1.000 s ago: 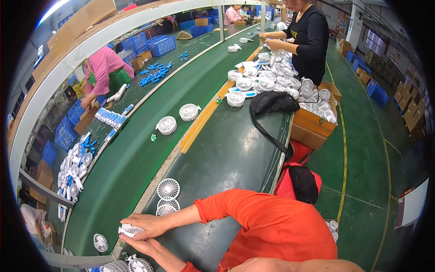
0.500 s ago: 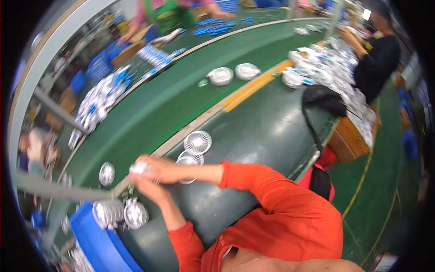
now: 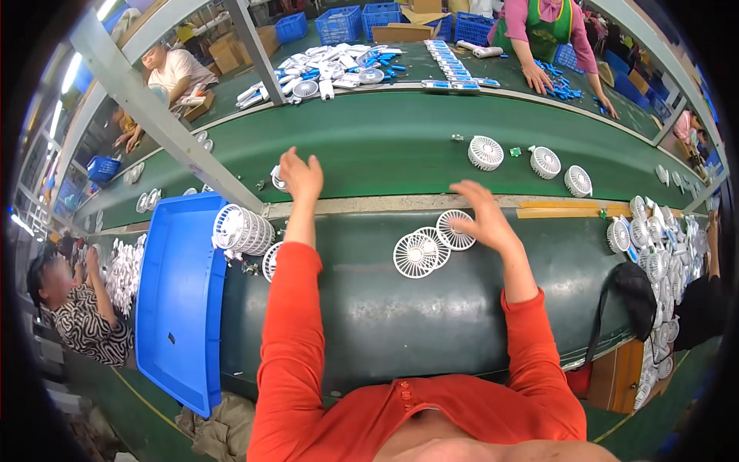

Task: The person assembles portable fans by taking fan casings and front grilles from the conveyor, snapping the grilles onto the casings by hand, and stacking the assembled fan parts on the table.

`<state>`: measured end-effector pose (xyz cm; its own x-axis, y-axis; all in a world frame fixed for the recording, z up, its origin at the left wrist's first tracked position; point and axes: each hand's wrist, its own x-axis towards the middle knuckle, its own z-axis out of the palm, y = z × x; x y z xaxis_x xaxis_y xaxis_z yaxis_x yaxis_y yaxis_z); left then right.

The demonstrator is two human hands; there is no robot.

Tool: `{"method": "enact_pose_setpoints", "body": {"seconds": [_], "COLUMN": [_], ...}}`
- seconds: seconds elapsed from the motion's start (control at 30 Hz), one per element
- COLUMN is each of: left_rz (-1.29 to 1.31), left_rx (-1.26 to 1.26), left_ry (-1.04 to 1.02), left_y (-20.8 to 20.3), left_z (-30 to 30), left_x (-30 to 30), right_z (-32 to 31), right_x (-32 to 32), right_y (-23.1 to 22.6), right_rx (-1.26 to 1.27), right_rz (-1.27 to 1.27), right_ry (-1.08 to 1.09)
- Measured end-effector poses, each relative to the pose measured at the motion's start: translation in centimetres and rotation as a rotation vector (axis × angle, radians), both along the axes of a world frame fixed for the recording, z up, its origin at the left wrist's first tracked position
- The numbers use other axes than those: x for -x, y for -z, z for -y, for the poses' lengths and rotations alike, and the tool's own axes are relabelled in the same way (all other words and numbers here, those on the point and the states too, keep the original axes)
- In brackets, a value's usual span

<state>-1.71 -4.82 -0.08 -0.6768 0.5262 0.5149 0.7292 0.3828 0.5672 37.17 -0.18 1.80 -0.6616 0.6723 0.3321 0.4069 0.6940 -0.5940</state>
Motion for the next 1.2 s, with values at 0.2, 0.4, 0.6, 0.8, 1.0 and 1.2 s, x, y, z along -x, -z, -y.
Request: {"method": "enact_pose_setpoints", "body": {"seconds": [0.2, 0.4, 0.6, 0.8, 1.0, 1.2], "left_rz": [0.237, 0.113, 0.024, 0.405, 1.602, 1.739], "left_rx": [0.352, 0.316, 0.225, -0.155, -0.620, -0.756], "left_ry": [-0.286, -0.016, 0.206, 0.513, 0.632, 0.720], "left_y": [1.9, 3.9, 3.0, 3.0, 1.3, 1.4], "left_z": [-0.9, 0.7, -0.4, 0.9, 3.8, 5.4], "left_x": [3.5, 5.3, -1.0, -10.3, -16.7, -16.6], "right_z": [1.6, 1.8, 2.2, 4.2, 5.1, 6.1], "right_x": [-2.2, -1.1, 1.8, 8.3, 9.2, 10.1], "right_y": [2.0, 1.4, -0.3, -0.4, 1.5, 2.9], "right_rx": [-0.027, -0.042, -0.009, -0.137, -0.142, -0.048], "right_rz": [0.251, 0.243, -0.119, -0.228, -0.218, -0.233], "right_ry": [-0.052, -0.038, 0.073, 0.097, -0.029, -0.083]}}
